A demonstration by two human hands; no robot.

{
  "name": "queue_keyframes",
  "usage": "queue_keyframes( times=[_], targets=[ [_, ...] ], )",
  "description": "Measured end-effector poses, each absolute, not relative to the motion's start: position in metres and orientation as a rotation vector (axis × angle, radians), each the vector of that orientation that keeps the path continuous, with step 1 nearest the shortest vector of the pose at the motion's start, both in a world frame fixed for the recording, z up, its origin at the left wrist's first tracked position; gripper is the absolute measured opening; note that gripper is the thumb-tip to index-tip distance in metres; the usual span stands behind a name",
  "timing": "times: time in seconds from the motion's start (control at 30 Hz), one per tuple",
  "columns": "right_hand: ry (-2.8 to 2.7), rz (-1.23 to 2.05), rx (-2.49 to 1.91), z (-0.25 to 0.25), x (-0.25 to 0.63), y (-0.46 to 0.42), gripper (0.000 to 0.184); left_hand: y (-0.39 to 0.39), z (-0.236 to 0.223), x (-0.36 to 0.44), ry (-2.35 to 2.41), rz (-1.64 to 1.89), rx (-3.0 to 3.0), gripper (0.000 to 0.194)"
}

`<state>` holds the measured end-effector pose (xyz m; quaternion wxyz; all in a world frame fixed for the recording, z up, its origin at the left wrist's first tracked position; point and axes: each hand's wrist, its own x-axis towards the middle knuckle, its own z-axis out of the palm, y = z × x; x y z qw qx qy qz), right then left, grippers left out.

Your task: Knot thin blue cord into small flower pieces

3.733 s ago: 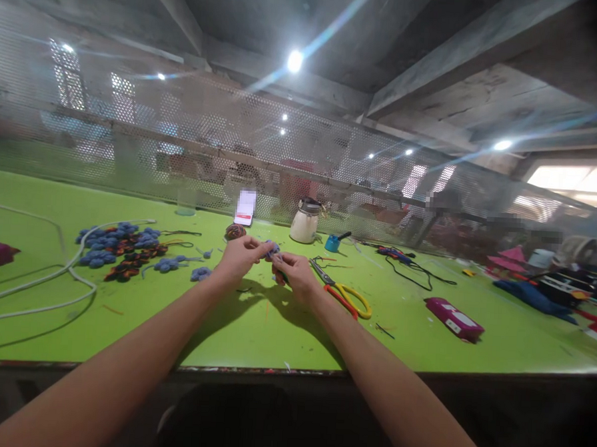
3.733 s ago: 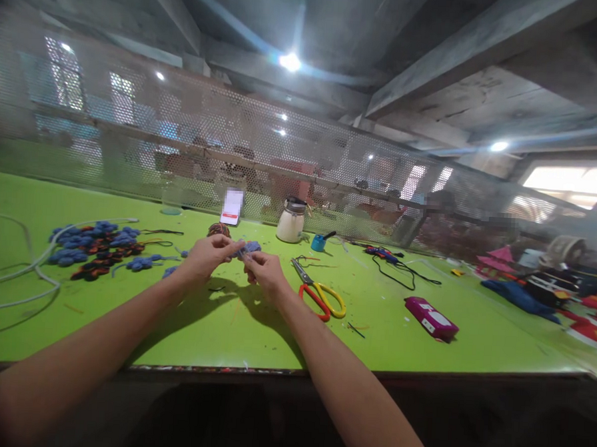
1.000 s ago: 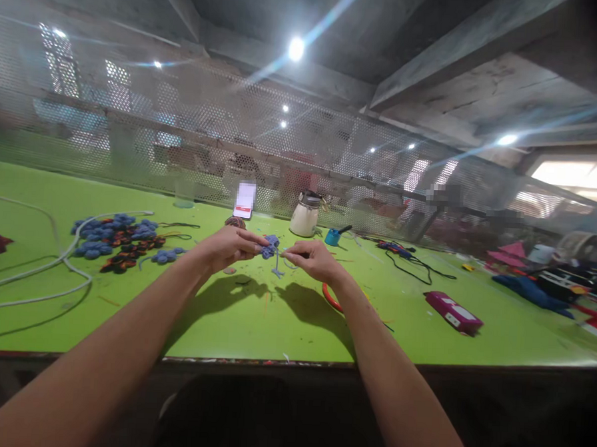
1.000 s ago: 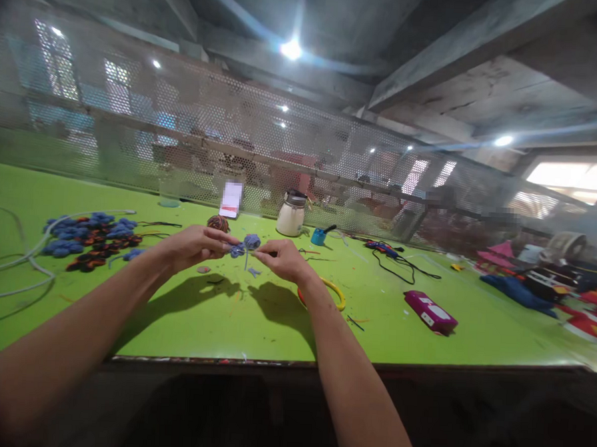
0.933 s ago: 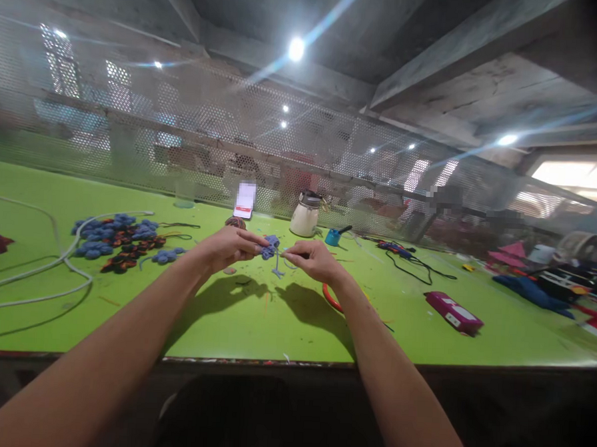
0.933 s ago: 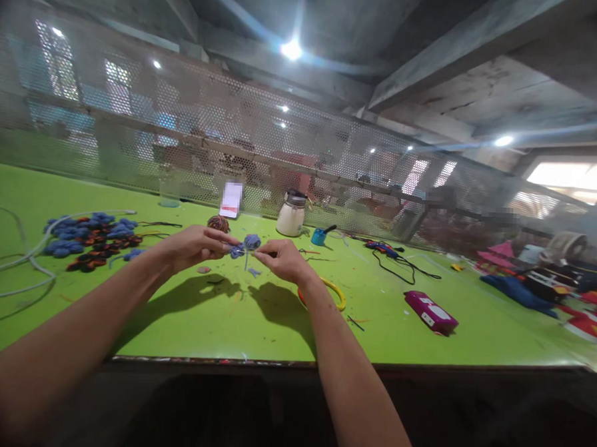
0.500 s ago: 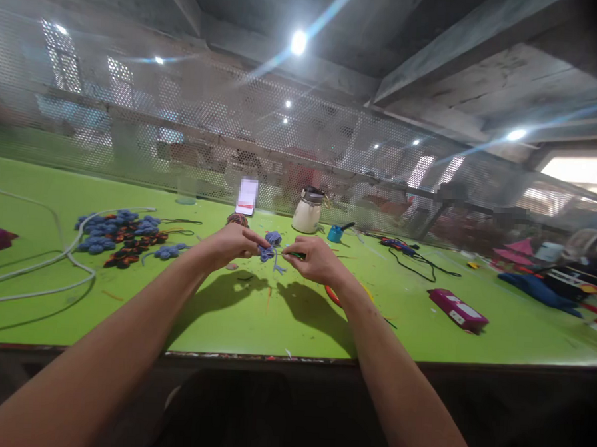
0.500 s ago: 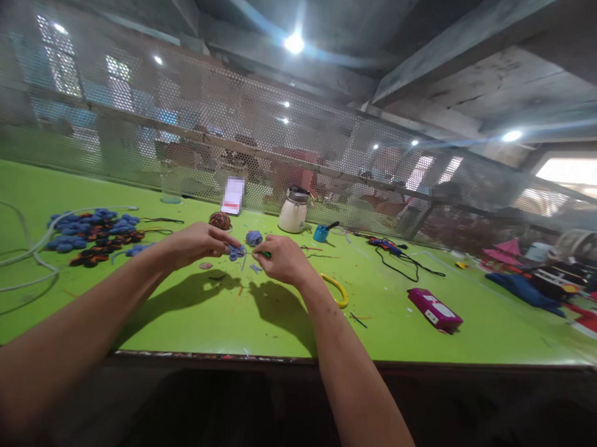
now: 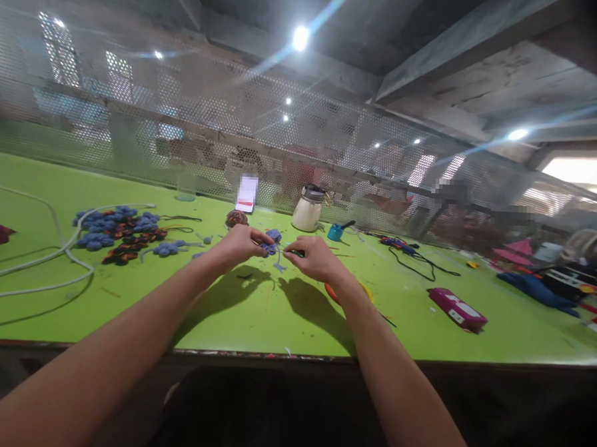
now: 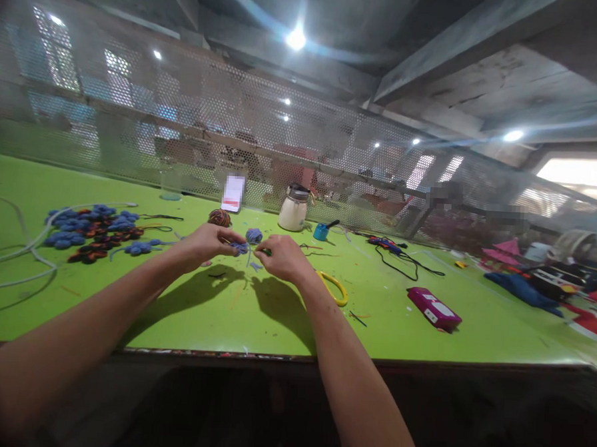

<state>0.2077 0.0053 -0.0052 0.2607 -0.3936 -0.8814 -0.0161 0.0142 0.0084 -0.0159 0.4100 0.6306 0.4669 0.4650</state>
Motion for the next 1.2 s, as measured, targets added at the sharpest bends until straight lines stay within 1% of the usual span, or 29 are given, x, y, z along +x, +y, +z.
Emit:
queue_keyframes(
  times=[0.43,0.5,0.7,0.83,0.9,1.1,1.2],
  targets=[
    [-2.442,-0.289,-1.140,-0.005,0.202,-0.003,0.018,0.006,-0.016,0.014,1.304,1.104,1.724,0.032],
    [-2.455,-0.255,-1.115,-0.004,0.202,-0.004,0.018,0.005,-0.015,0.014,1.287,1.101,1.720,0.033],
    [-2.426,0.005,-1.094,0.000,0.209,-0.001,0.018,0.005,-0.015,0.015,1.202,1.073,1.705,0.033],
    [-2.414,0.072,-1.123,0.001,0.211,0.000,0.020,0.003,-0.014,0.014,1.223,1.034,1.759,0.035],
    [-2.422,0.022,-1.165,0.001,0.209,-0.001,0.021,0.002,-0.014,0.013,1.227,1.018,1.769,0.036],
    [-2.438,-0.265,-1.296,-0.001,0.201,-0.008,0.023,0.006,-0.018,0.015,1.244,1.059,1.710,0.040],
    [-2.442,-0.324,-1.334,-0.001,0.198,-0.011,0.024,0.011,-0.022,0.016,1.251,1.084,1.686,0.040]
  ],
)
